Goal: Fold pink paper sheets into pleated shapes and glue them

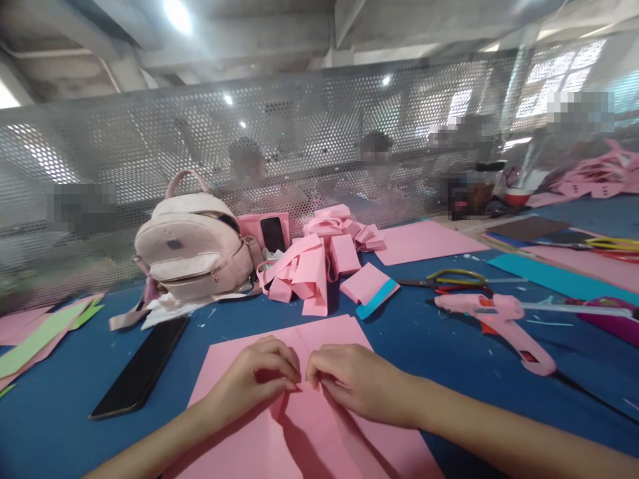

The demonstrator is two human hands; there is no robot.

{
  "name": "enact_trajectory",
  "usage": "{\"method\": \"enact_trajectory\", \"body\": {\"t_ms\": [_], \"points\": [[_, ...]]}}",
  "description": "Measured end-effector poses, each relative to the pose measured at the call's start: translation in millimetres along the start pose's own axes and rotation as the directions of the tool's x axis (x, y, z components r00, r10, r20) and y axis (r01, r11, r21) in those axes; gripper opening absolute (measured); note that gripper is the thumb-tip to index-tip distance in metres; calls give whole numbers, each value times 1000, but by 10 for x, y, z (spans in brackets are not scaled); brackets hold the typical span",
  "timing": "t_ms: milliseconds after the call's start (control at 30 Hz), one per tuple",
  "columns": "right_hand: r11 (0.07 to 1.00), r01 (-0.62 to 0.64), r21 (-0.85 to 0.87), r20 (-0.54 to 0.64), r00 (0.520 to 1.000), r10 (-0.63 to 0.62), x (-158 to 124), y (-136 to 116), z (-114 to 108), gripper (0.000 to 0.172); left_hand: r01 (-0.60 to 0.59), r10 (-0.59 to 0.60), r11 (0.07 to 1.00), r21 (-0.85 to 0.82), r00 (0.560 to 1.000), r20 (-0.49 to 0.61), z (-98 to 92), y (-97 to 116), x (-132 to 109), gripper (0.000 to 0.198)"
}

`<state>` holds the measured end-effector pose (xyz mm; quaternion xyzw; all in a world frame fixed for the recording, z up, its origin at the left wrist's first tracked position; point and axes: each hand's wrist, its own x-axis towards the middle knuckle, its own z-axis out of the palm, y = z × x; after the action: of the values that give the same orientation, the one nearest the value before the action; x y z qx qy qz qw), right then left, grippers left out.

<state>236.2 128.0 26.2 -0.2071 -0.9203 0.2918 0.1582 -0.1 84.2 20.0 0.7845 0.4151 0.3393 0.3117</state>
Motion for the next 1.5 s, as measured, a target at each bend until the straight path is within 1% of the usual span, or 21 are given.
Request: {"method": "enact_trajectory", "body": {"t_ms": [133, 233, 500, 567, 633, 700, 767, 800, 867, 900, 933, 1000, 1067, 1200, 1267, 1333, 1500], "points": [[999, -31, 40, -28, 999, 33, 12, 54, -1, 26, 67, -67, 998, 3, 998, -16, 44, -33, 35, 19], [997, -31, 72, -45, 998, 35, 9, 105, -1, 25, 108, -107, 994, 13, 994, -26, 77, -49, 48, 22], [986, -72, 149, -61, 995, 81, 25, 213, 44, 22, 177, -177, 983, 55, 984, -2, 91, -70, 85, 23], [987, -46, 156, -65, 996, 57, 35, 235, 53, 28, 174, -175, 982, 74, 985, 0, 99, -96, 91, 22], [986, 17, 164, -59, 998, -8, 43, 264, 63, 37, 168, -169, 981, 98, 986, 5, 108, -124, 98, 22], [983, 66, 174, -59, 997, -56, 53, 292, 73, 41, 156, -158, 980, 126, 987, 9, 112, -147, 102, 22], [980, 68, 185, -59, 997, -59, 69, 311, 78, 40, 113, -114, 978, 178, 993, -4, 106, -168, 96, 18], [980, 60, 189, -55, 997, -51, 77, 316, 77, 38, 68, -65, 970, 233, 998, -22, 99, -178, 87, 15], [980, 53, 194, -43, 998, -45, 94, 320, 70, 33, -73, 106, 917, 392, 992, -63, 74, -202, 56, 9], [979, 52, 197, -39, 998, -45, 99, 321, 66, 31, -148, 202, 873, 465, 977, -69, 58, -216, 34, 7], [978, 49, 201, -37, 998, -42, 101, 324, 62, 30, -211, 283, 829, 518, 957, -64, 39, -232, 8, 10], [974, 45, 220, -28, 999, -40, 98, 338, 58, 28, -300, 382, 769, 564, 924, -28, 0, -264, -50, 19], [969, 44, 242, -27, 999, -39, 87, 365, 63, 27, -345, 416, 733, 586, 909, 15, -42, -294, -105, 23], [961, 58, 272, -48, 998, -47, 74, 427, 83, 29, -414, 504, 636, 651, 862, 55, -114, -324, -137, 36], [956, 67, 286, -60, 997, -52, 84, 443, 90, 31, -441, 524, 599, 668, 847, 89, -136, -328, -113, 34], [953, 66, 297, -67, 997, -48, 102, 447, 94, 32, -452, 520, 589, 670, 847, 113, -144, -340, -86, 28], [952, 43, 304, -23, 999, -38, 159, 442, 87, 33, -405, 522, 612, 679, 852, 38, -118, -427, -105, 30]]}}
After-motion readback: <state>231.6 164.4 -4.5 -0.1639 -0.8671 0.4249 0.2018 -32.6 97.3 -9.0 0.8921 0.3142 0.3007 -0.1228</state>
